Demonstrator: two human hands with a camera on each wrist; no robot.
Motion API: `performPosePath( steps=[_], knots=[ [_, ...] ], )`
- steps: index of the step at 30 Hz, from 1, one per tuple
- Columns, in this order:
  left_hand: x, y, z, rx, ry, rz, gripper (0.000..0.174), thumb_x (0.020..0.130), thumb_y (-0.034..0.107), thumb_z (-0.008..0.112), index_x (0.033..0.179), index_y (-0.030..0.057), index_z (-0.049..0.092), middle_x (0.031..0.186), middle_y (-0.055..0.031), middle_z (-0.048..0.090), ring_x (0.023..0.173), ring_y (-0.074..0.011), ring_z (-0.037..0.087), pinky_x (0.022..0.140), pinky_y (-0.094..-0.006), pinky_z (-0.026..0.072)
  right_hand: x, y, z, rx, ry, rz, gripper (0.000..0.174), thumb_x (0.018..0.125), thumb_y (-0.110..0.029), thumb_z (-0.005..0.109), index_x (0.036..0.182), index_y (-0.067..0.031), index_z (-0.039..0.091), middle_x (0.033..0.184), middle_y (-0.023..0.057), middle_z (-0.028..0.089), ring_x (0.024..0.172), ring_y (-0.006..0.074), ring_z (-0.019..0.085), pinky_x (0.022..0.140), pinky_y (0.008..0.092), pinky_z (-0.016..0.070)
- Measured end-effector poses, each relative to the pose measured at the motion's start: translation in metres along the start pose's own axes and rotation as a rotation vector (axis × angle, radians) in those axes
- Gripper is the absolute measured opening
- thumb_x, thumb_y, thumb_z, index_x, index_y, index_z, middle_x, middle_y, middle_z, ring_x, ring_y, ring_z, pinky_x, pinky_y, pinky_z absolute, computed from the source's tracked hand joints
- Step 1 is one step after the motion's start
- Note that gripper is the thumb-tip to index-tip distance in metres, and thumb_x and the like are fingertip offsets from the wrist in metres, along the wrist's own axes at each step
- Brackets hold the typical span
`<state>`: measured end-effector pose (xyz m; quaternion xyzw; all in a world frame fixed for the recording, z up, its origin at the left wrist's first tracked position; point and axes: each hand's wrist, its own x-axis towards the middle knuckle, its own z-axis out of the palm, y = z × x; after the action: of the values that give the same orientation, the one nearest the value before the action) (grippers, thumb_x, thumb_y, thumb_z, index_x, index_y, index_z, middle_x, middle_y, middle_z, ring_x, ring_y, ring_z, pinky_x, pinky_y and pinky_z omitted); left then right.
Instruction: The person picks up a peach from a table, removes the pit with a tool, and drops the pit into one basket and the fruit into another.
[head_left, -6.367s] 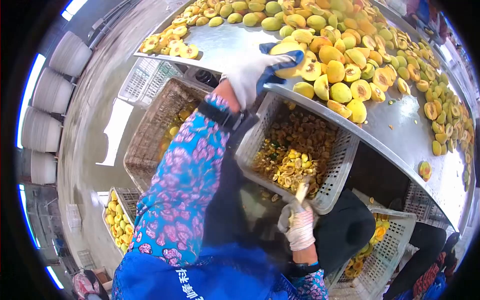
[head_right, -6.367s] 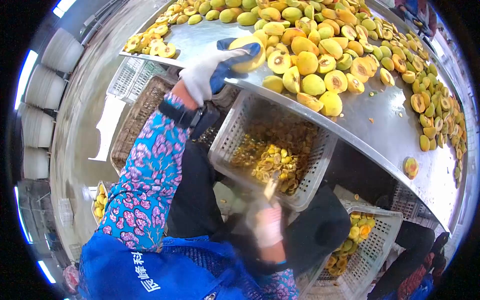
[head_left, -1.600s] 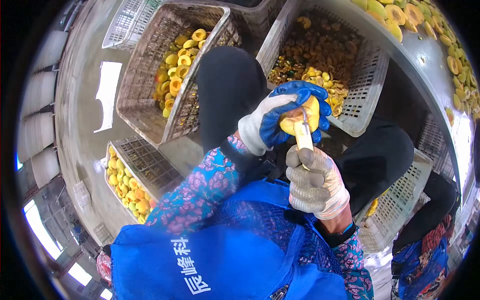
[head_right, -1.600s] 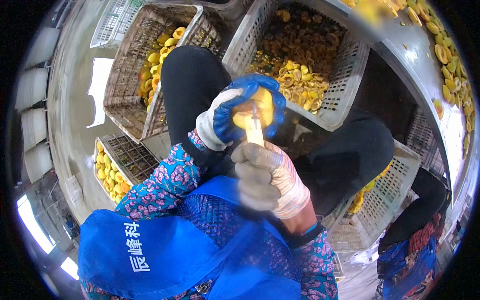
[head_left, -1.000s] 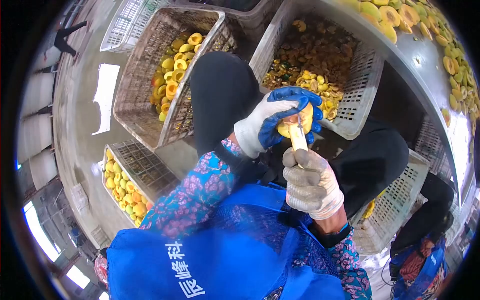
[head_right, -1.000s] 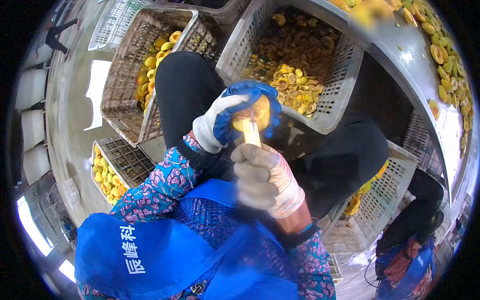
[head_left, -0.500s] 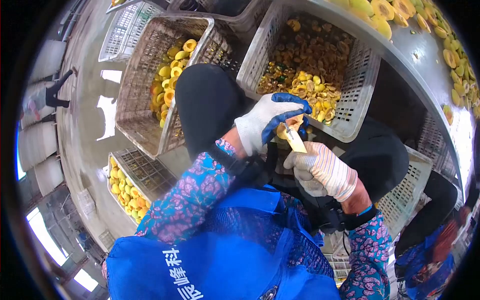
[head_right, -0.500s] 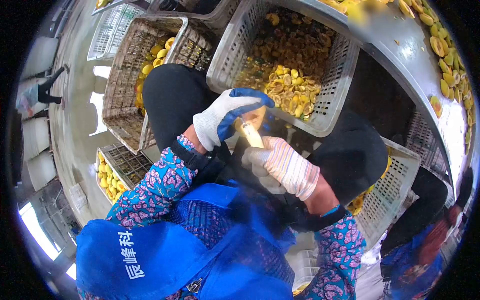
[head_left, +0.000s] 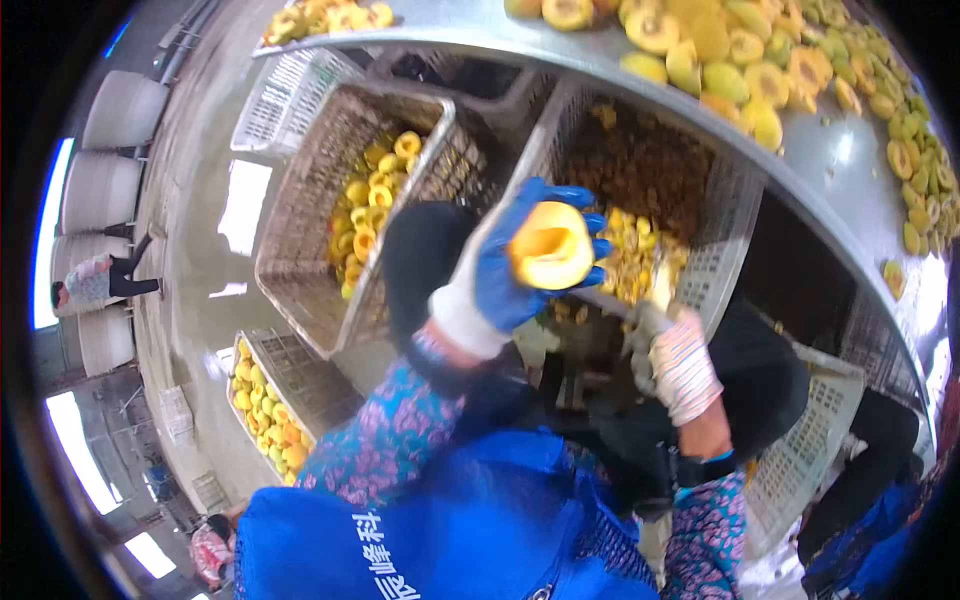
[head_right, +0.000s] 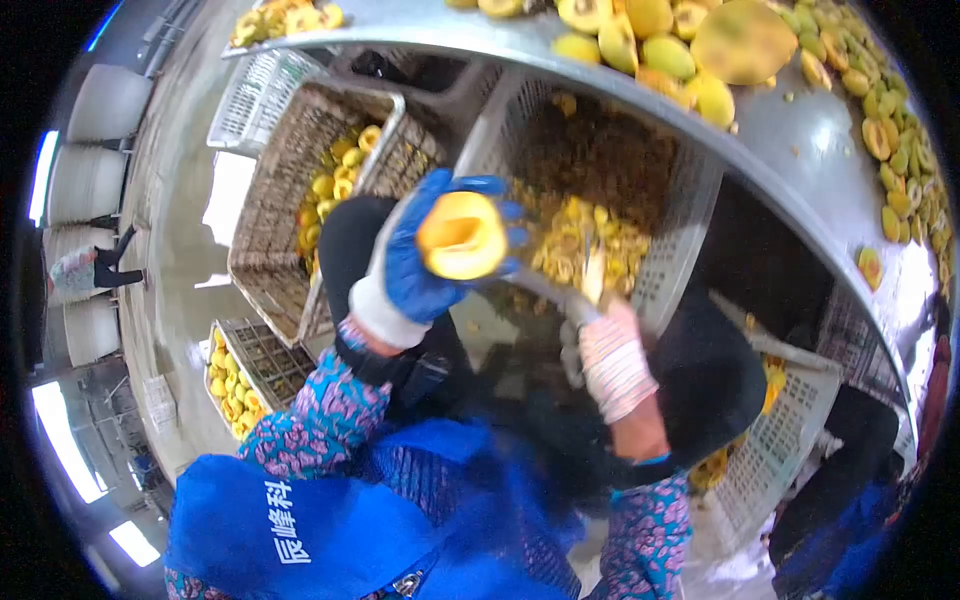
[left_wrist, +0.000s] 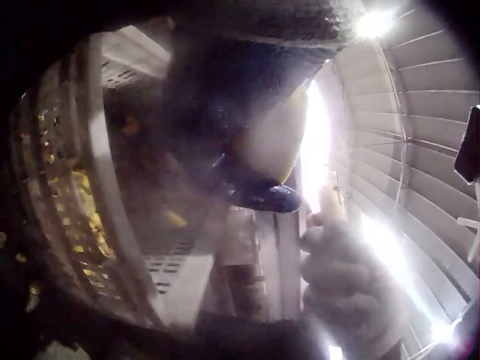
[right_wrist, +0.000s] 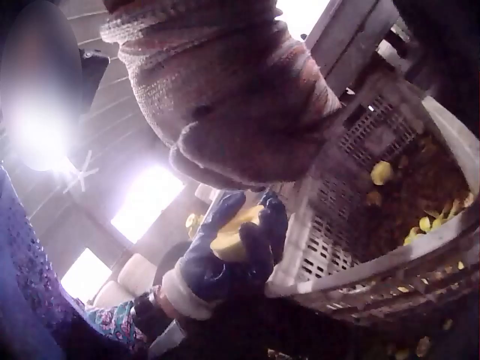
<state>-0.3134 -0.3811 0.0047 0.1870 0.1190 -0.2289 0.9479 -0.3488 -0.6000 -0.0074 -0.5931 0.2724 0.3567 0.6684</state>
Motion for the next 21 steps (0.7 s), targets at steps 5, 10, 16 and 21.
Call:
performPosePath(
  steps=[5,10,16,21],
  knots=[
    [-0.051,0.109,0.023,0.663,0.18,0.715,0.041,0.099,0.034,0.043,0.124,0.0022,0.051,0.115,-0.0146,0.06,0.108,-0.0263,0.059,0.091,-0.0404,0.0513,-0.001,0.007,0.014,0.085,-0.013,0.037,0.02,0.089,-0.029,0.054,0.094,-0.0096,0.052,0.054,-0.0022,0.039,0.036,0.0096,0.037,0.03,0.0258,0.0263],
    [-0.058,0.107,0.02,0.646,0.109,0.802,0.046,0.099,0.036,0.043,0.123,-0.0015,0.051,0.112,-0.0165,0.062,0.104,-0.0282,0.061,0.087,-0.0431,0.0532,-0.017,-0.018,0.038,-0.005,-0.054,-0.257,0.012,0.087,-0.016,0.06,0.091,-0.0083,0.051,0.054,-0.002,0.042,0.036,0.008,0.037,0.032,0.0243,0.0276],
    [-0.024,0.035,0.055,0.289,0.026,0.34,0.056,0.098,0.045,0.037,0.125,-0.0024,0.05,0.113,-0.0186,0.063,0.097,-0.0309,0.065,0.084,-0.0431,0.0539,-0.057,-0.055,0.061,-0.311,0.101,-0.795,0.026,0.082,-0.007,0.063,0.107,-0.0003,0.059,0.079,0.0059,0.063,0.063,0.0119,0.058,0.059,0.0264,0.0475],
    [-0.024,0.011,0.055,0.321,0.055,0.314,0.047,0.099,0.04,0.041,0.115,-0.0014,0.056,0.104,-0.0131,0.064,0.094,-0.0232,0.065,0.082,-0.0355,0.0537,-0.069,-0.062,0.07,-0.471,0.118,-0.881,0.028,0.083,-0.012,0.063,0.11,-0.0064,0.059,0.086,0.0156,0.067,0.074,0.0232,0.068,0.067,0.0316,0.0517]
  ],
)
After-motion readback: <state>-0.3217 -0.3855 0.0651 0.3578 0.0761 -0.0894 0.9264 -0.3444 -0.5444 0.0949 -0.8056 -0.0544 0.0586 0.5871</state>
